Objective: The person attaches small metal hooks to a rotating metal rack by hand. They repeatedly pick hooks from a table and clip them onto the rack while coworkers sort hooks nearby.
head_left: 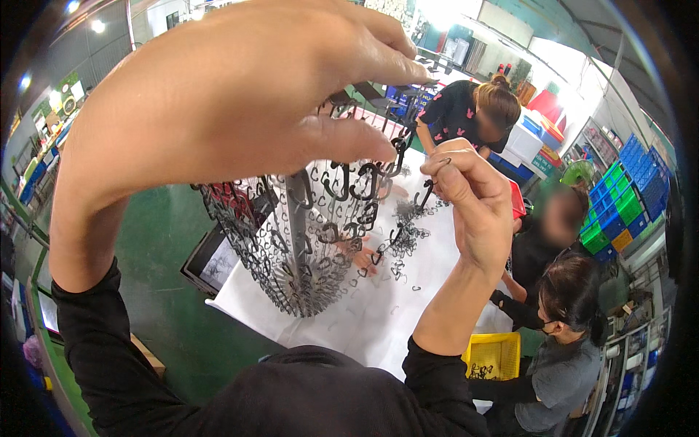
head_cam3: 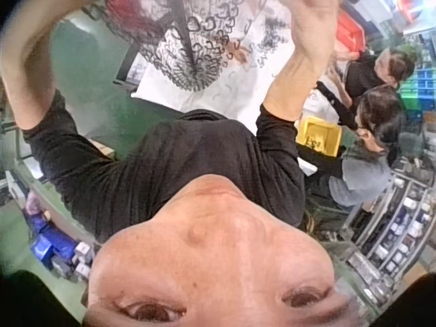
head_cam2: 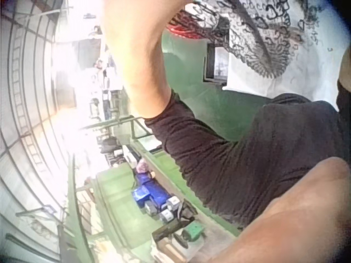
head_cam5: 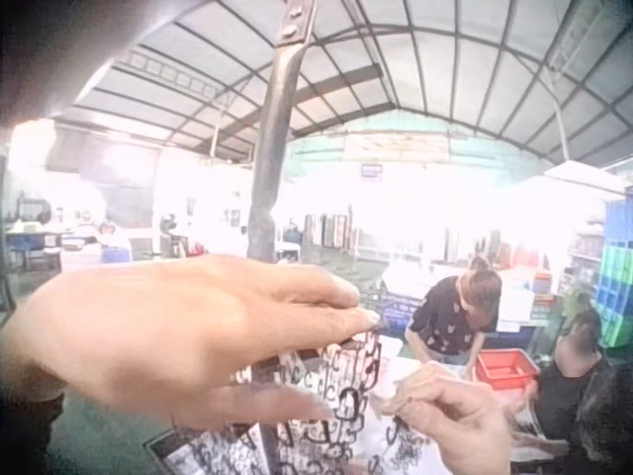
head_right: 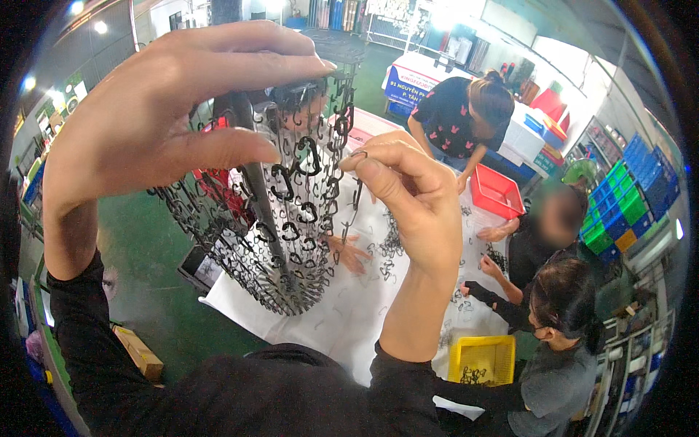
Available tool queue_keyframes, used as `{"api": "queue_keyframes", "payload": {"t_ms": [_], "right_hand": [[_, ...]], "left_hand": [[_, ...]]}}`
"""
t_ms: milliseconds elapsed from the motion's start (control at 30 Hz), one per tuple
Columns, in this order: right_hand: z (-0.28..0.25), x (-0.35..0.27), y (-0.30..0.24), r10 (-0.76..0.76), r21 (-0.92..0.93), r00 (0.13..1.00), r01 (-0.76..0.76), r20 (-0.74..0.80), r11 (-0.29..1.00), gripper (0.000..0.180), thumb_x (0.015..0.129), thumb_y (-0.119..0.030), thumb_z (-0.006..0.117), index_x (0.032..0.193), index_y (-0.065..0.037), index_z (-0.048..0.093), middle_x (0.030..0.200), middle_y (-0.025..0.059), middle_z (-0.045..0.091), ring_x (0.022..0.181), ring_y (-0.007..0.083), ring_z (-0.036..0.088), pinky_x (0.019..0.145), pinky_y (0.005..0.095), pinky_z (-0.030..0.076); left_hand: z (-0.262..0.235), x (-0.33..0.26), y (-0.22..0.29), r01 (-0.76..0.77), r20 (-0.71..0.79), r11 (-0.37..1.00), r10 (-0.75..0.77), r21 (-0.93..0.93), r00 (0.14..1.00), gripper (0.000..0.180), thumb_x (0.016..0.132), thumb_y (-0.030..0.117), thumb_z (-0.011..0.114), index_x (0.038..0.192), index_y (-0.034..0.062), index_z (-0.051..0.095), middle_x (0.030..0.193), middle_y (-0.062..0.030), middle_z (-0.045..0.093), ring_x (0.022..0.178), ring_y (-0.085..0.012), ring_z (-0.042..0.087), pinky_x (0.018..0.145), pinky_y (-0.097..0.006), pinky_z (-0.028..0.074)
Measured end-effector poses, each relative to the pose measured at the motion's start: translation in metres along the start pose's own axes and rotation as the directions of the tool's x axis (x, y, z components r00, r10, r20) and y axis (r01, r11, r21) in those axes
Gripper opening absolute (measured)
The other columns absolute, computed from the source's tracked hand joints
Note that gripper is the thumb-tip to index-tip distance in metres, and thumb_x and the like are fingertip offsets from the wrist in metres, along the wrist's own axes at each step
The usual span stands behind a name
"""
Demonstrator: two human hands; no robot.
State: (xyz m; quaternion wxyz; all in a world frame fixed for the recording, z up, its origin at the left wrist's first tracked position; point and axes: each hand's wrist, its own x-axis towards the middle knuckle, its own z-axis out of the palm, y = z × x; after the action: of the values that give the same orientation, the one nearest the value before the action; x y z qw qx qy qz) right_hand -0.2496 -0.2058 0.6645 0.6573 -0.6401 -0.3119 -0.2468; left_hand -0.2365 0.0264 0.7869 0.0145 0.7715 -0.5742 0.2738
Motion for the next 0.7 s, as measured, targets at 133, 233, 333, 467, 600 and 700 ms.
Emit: {"api": "queue_keyframes", "payload": {"t_ms": [133,233,333,467,600,700], "right_hand": [[0.014,0.008,-0.006,-0.018,-0.022,0.974,0.014,-0.226,1.000,0.014,0.086,-0.005,0.067,0.097,0.002,0.071,0.085,0.0038,0.064,0.065,0.0053,0.049,0.057,0.0198,0.038],[0.034,0.012,-0.006,-0.077,-0.110,0.968,0.052,-0.240,0.993,0.013,0.085,-0.005,0.067,0.096,0.001,0.071,0.086,0.0048,0.065,0.068,0.0053,0.051,0.059,0.0189,0.039],[0.048,0.017,-0.004,-0.081,-0.254,0.951,0.002,-0.300,0.967,0.016,0.084,-0.008,0.070,0.096,0.002,0.071,0.084,0.0046,0.067,0.073,0.0064,0.055,0.064,0.0191,0.043],[0.045,0.020,-0.004,-0.014,-0.191,0.950,-0.048,-0.312,0.980,0.018,0.082,-0.007,0.071,0.098,0.003,0.070,0.084,0.0041,0.068,0.075,0.0076,0.060,0.067,0.0197,0.047],[0.032,0.023,-0.004,-0.002,-0.021,0.979,-0.002,-0.203,1.000,0.018,0.083,-0.004,0.069,0.100,0.003,0.069,0.085,0.0051,0.069,0.075,0.0087,0.061,0.069,0.0200,0.047],[0.031,0.021,0.001,-0.056,0.038,0.971,0.067,-0.233,0.997,0.016,0.085,-0.003,0.068,0.099,0.004,0.068,0.086,0.0067,0.069,0.075,0.0094,0.061,0.069,0.0206,0.047]], "left_hand": [[0.000,0.001,0.009,0.048,-0.023,0.999,-0.049,-0.017,0.999,0.062,0.072,0.006,0.074,0.131,0.0066,0.052,0.118,-0.0170,0.057,0.107,-0.0351,0.057,0.090,-0.041,0.046],[-0.003,0.002,0.009,0.035,-0.010,0.999,-0.035,-0.005,0.999,0.065,0.071,0.004,0.074,0.132,0.0069,0.051,0.115,-0.0166,0.058,0.105,-0.0348,0.058,0.089,-0.041,0.046],[-0.006,0.003,0.004,0.086,0.034,0.992,-0.083,-0.087,0.996,0.065,0.069,0.004,0.074,0.131,0.0059,0.052,0.116,-0.0176,0.058,0.106,-0.0357,0.058,0.090,-0.042,0.046],[-0.011,0.004,-0.007,-0.083,0.051,0.993,0.088,-0.088,0.995,0.063,0.067,0.006,0.075,0.126,0.0041,0.056,0.120,-0.0187,0.058,0.109,-0.0370,0.058,0.092,-0.043,0.046],[-0.006,0.007,-0.009,-0.077,0.055,0.987,0.086,-0.141,0.995,0.058,0.067,0.006,0.074,0.123,0.0037,0.059,0.123,-0.0197,0.057,0.113,-0.0376,0.056,0.095,-0.043,0.045],[0.000,0.006,-0.005,-0.054,0.037,0.994,0.058,-0.099,0.998,0.056,0.070,0.006,0.072,0.124,0.0046,0.059,0.124,-0.0195,0.057,0.114,-0.0375,0.056,0.097,-0.043,0.044]]}}
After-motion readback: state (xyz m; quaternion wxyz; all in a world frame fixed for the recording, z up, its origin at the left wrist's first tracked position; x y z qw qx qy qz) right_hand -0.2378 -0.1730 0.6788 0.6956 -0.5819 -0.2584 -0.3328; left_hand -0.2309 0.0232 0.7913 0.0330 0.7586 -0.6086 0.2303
